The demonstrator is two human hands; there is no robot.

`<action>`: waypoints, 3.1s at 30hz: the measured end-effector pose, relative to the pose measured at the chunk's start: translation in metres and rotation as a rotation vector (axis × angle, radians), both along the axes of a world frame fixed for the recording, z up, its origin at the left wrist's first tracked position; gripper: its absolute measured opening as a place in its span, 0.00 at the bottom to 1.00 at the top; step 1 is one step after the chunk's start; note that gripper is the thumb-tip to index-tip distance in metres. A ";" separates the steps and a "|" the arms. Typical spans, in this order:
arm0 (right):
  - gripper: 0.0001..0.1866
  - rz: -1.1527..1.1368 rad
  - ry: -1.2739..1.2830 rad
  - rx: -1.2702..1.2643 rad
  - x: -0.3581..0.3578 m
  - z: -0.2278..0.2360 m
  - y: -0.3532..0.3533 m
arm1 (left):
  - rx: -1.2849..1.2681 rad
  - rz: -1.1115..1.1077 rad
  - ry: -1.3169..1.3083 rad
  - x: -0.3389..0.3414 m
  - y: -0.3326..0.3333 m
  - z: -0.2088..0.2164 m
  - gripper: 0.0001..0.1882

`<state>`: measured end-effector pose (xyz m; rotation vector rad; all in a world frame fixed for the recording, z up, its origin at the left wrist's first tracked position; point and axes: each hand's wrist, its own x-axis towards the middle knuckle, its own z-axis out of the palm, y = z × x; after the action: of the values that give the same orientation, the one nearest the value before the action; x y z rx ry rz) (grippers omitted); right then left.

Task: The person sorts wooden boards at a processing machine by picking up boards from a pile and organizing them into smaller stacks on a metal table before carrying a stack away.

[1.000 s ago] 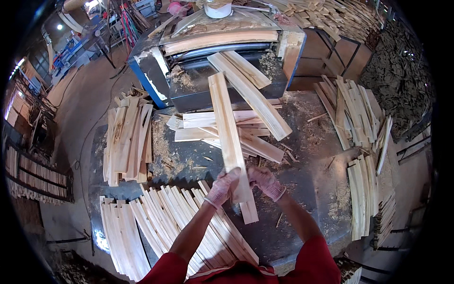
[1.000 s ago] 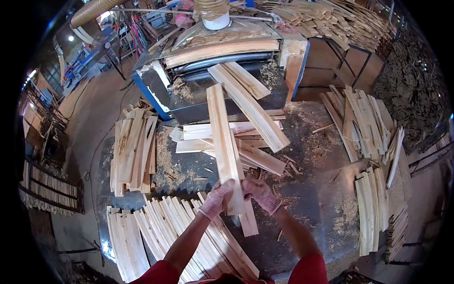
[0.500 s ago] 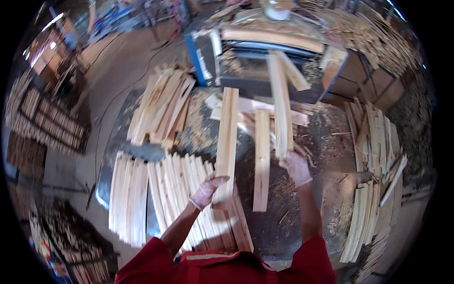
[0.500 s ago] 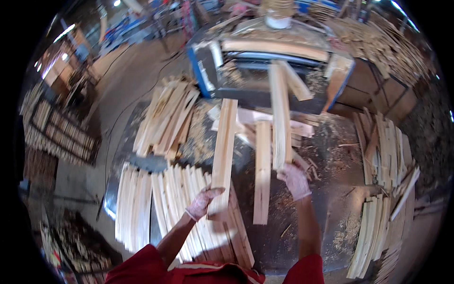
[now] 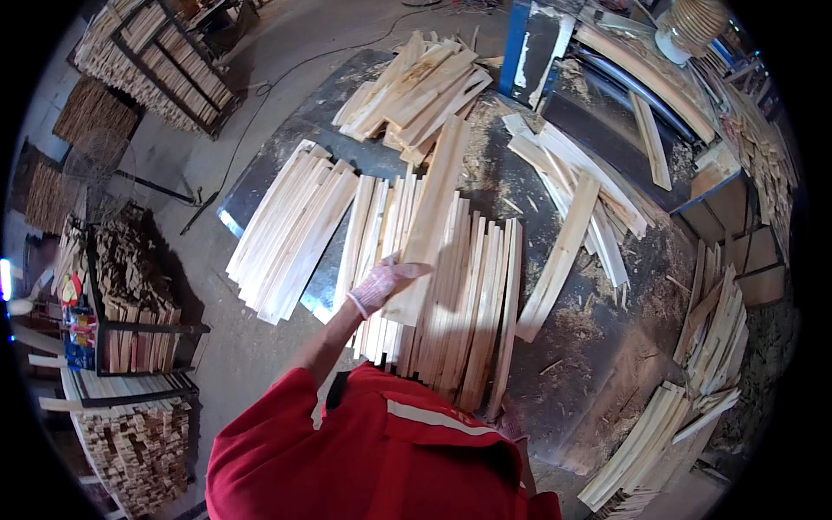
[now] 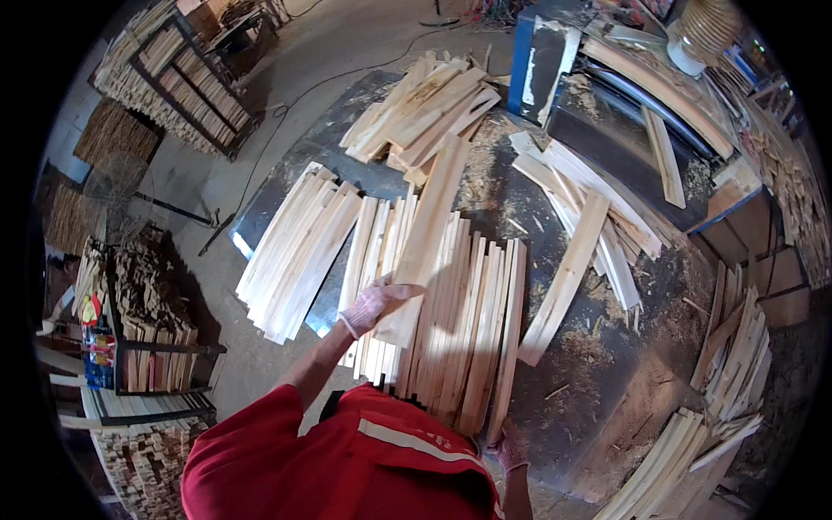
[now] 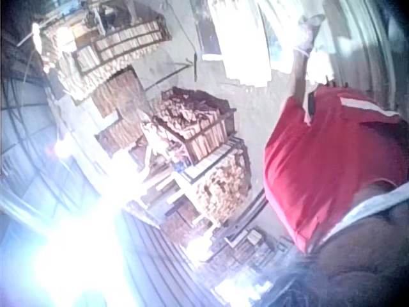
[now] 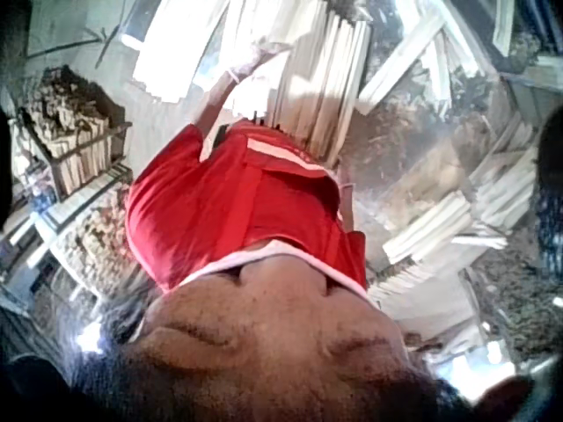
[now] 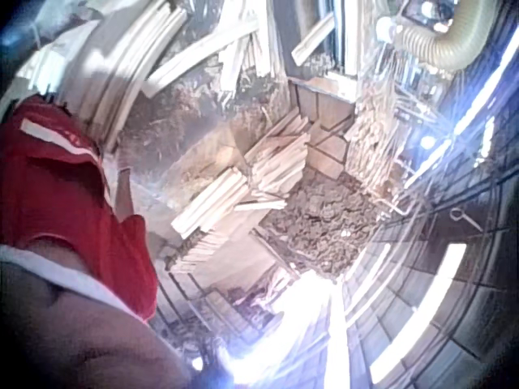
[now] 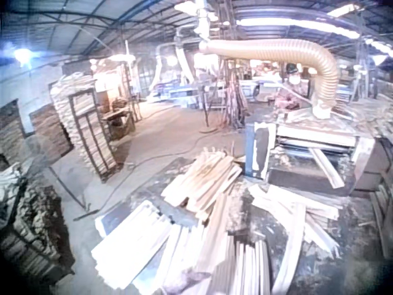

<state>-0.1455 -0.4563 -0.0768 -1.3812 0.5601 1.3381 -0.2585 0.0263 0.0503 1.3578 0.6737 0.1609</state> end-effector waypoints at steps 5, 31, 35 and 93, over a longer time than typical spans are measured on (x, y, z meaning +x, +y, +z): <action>0.29 0.232 -0.261 -0.224 0.000 0.000 0.021 | 0.251 0.179 0.120 -0.116 0.022 0.005 0.22; 0.20 -0.138 -0.762 -0.315 0.025 0.087 0.115 | 0.777 0.854 1.292 -0.209 0.077 -0.081 0.33; 0.20 -0.158 -0.987 -0.131 0.020 0.066 0.103 | 0.998 0.737 0.821 -0.217 0.067 -0.090 0.37; 0.31 0.035 -1.768 -0.339 0.253 0.151 0.216 | -0.805 -0.091 -0.056 0.205 -0.074 -0.007 0.24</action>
<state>0.1077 -0.2400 0.0738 -2.1965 -0.4863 -0.3098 -0.0532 -0.0475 0.0434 0.6032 0.5390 -0.1400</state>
